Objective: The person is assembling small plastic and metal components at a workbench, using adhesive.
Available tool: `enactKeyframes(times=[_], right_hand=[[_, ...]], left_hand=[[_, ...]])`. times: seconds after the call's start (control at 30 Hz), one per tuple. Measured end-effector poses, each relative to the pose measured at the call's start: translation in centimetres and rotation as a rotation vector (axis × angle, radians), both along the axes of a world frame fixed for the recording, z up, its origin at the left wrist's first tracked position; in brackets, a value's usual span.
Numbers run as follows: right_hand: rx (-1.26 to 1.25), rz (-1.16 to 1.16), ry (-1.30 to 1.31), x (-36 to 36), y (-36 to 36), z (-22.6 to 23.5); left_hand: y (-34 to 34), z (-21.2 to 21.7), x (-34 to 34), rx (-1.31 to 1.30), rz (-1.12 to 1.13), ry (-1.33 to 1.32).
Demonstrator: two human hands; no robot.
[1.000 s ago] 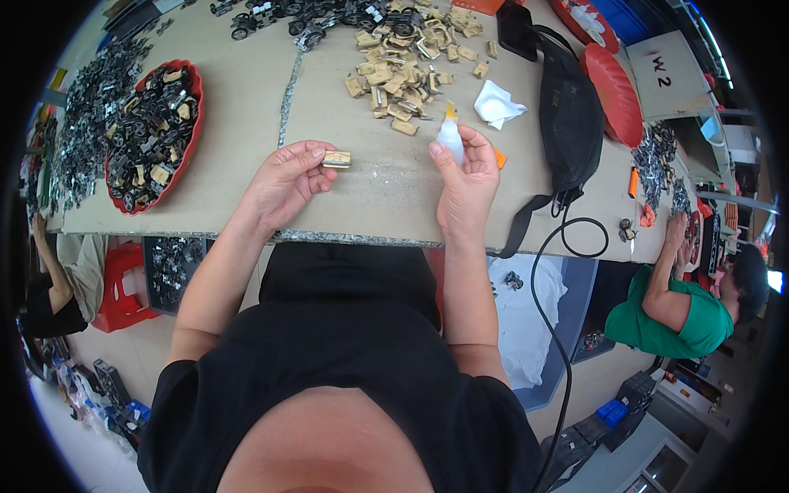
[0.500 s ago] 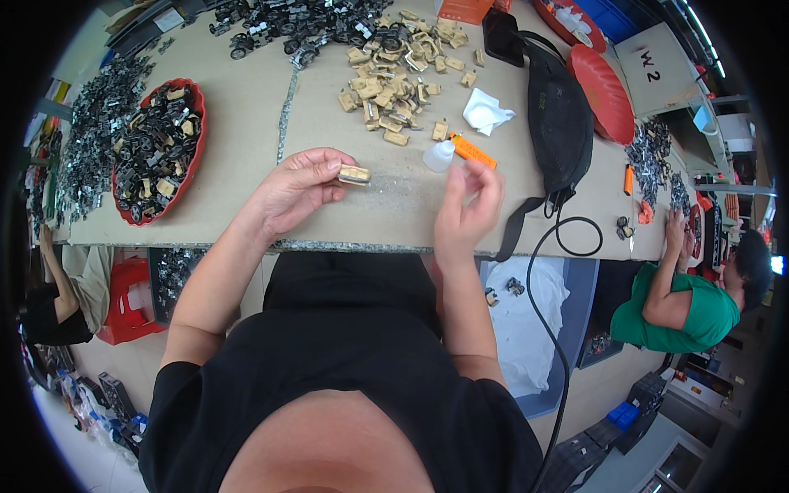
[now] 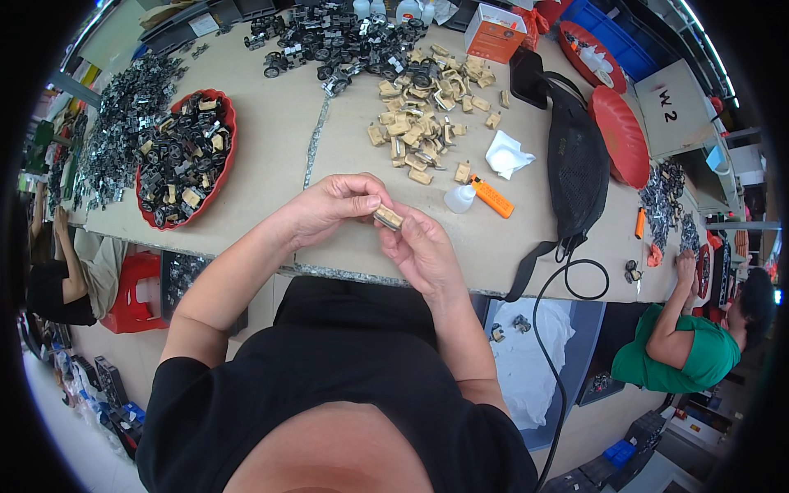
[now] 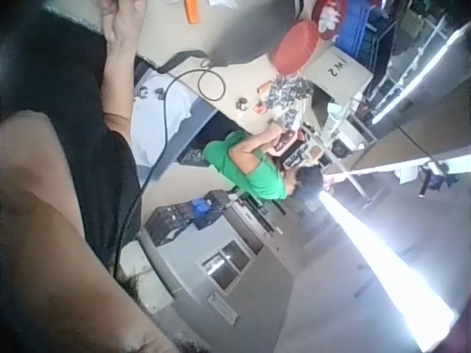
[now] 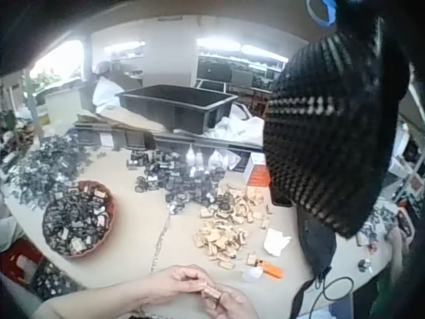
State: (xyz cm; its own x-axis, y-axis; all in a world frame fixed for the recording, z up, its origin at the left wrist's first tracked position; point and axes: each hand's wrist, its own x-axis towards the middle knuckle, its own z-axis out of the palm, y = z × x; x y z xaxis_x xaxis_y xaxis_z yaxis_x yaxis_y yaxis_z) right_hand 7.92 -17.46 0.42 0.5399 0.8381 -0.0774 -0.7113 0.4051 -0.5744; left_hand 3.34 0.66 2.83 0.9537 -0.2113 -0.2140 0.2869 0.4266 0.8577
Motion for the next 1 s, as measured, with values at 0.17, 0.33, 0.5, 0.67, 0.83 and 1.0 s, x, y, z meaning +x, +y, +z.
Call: enactKeyframes(times=[0.17,0.33,0.5,0.67,0.83,1.0], right_hand=[[0.035,-0.034,0.077,0.4,0.0,-0.5],[0.023,-0.062,0.099,0.4,0.4,-0.6],[0.020,-0.080,0.097,0.6,0.4,-0.8],[0.028,-0.071,0.061,0.6,0.2,-0.9],[0.070,-0.070,0.058,0.6,0.6,-0.9],[0.054,-0.078,0.089,-0.2,1.8,-0.1]], left_hand=[[1.0,0.9,1.4,0.166,0.079,0.007],[6.4,-2.2,6.8,1.512,0.897,-0.506],[10.0,-2.5,10.3,1.602,0.772,-0.330],[11.7,-3.0,8.3,1.401,0.583,-0.308],[8.5,0.8,0.9,0.506,0.061,-0.071],[4.5,0.5,-2.8,0.110,-0.117,-0.029]])
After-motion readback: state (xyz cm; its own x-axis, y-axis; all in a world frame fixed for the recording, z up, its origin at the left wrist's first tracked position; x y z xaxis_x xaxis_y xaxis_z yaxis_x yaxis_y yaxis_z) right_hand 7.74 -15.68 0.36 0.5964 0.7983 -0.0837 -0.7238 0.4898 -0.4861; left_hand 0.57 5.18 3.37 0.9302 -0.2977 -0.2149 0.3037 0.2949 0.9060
